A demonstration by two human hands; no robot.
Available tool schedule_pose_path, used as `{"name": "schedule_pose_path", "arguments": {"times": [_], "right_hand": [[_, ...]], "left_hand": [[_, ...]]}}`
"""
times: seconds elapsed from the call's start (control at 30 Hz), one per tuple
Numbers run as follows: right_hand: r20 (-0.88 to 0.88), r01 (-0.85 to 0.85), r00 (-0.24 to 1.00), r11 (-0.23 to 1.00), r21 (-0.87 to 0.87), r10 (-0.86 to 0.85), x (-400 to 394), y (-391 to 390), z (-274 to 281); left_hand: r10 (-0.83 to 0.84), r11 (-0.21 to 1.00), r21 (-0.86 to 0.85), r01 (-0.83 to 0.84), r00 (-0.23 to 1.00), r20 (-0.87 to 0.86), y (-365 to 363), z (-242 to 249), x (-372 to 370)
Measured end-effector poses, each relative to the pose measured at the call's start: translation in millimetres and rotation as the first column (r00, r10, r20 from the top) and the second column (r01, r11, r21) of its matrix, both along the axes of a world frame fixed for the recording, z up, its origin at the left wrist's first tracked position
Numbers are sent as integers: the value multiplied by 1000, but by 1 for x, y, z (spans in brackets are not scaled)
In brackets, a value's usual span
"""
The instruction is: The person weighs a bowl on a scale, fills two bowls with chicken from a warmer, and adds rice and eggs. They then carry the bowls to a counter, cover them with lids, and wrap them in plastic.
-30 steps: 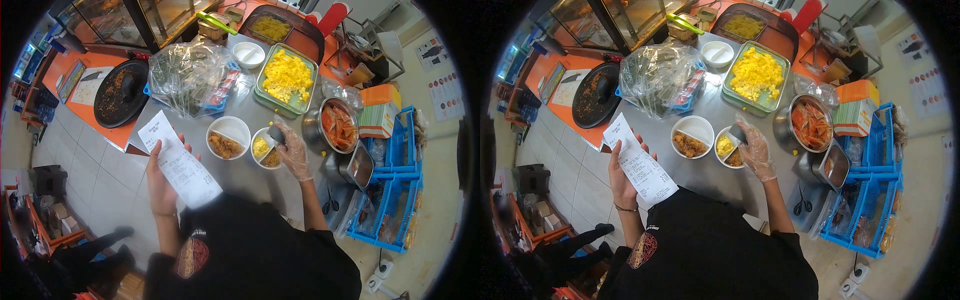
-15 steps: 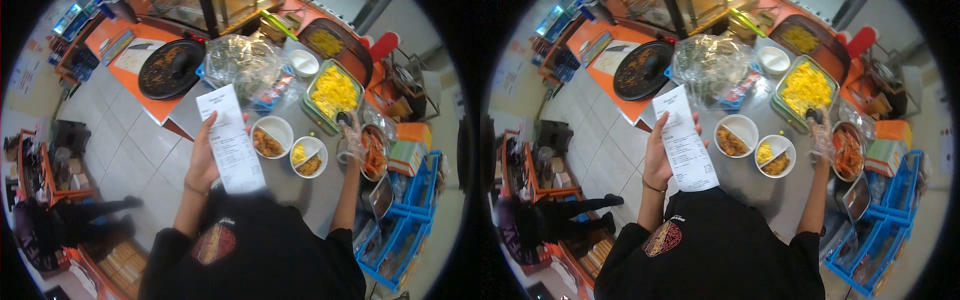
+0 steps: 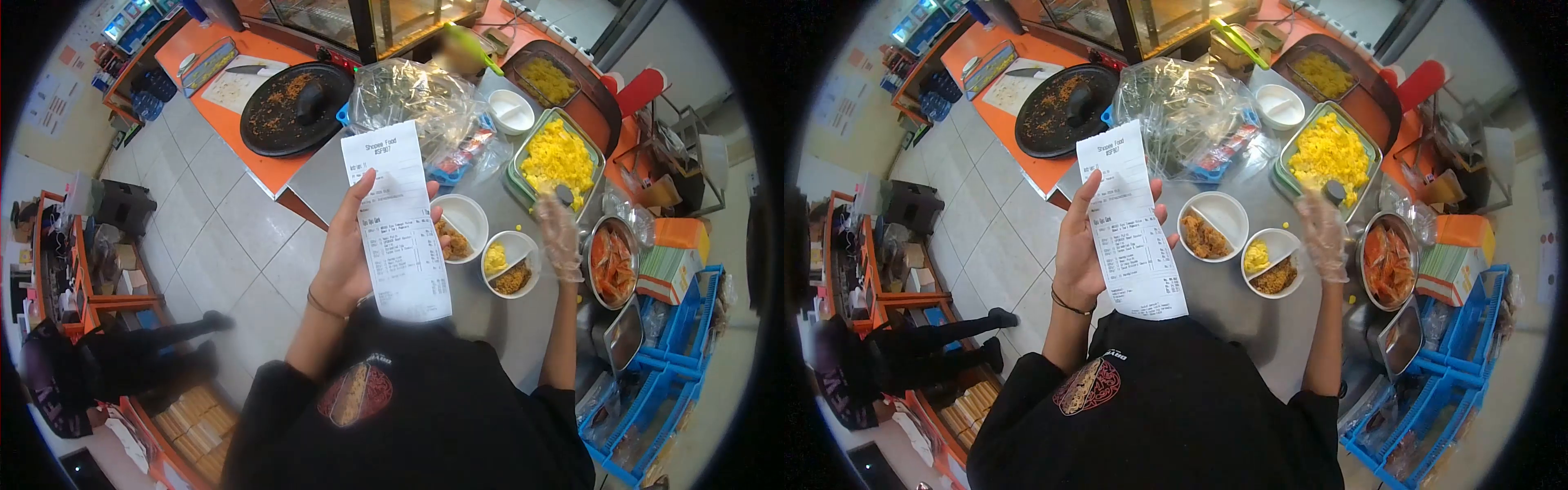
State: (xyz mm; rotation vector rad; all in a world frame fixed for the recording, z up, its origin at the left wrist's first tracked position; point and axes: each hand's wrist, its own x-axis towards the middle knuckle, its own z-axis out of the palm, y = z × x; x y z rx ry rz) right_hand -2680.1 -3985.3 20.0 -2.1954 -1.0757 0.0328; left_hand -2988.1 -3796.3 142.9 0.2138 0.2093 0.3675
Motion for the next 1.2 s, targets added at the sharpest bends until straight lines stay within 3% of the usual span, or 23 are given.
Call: {"name": "schedule_pose_path", "arguments": {"times": [0.07, 0.2, 0.27, 0.4, 0.5, 0.57, 0.67, 0.8, 0.97, 1.2], "right_hand": [[-97, -306, 952, 918, -252, 291, -30, -3, 10], [-13, -238, 968, 908, -344, 249, -55, -10, -22], [83, -222, 966, 950, -218, 245, -59, -12, -26], [73, -196, 975, 966, -168, 211, -53, -9, -33], [-51, -190, 981, 981, -29, 188, -43, -9, -35], [-361, 11, 933, 1000, 24, -2, -33, -12, -43], [-380, 54, 924, 999, 8, -47, -17, -16, -66], [-384, 42, 922, 999, -5, -41, -13, -15, -69], [-587, 66, 804, 968, 241, 91, -9, -14, -94], [-590, 88, 806, 972, 218, 60, -17, -16, -84]], "left_hand": [[6, 1000, 28, -6, 1000, -20, -2, 2, 3], [-18, 999, 43, 19, 1000, -15, -4, 3, 8], [-41, 997, 68, 42, 999, -11, -5, 3, 10], [-64, 994, 91, 63, 998, 3, -7, 4, 12], [-74, 993, 97, 71, 997, 33, -7, 3, 13], [-66, 996, 63, 65, 998, 22, -9, 3, 13], [-60, 997, 56, 60, 998, -3, -8, 2, 13], [-61, 997, 55, 61, 998, 13, -7, 0, 14], [-38, 996, 83, 40, 999, -28, -6, -1, 17], [-57, 995, 76, 58, 998, -8, -4, -2, 20]]}}
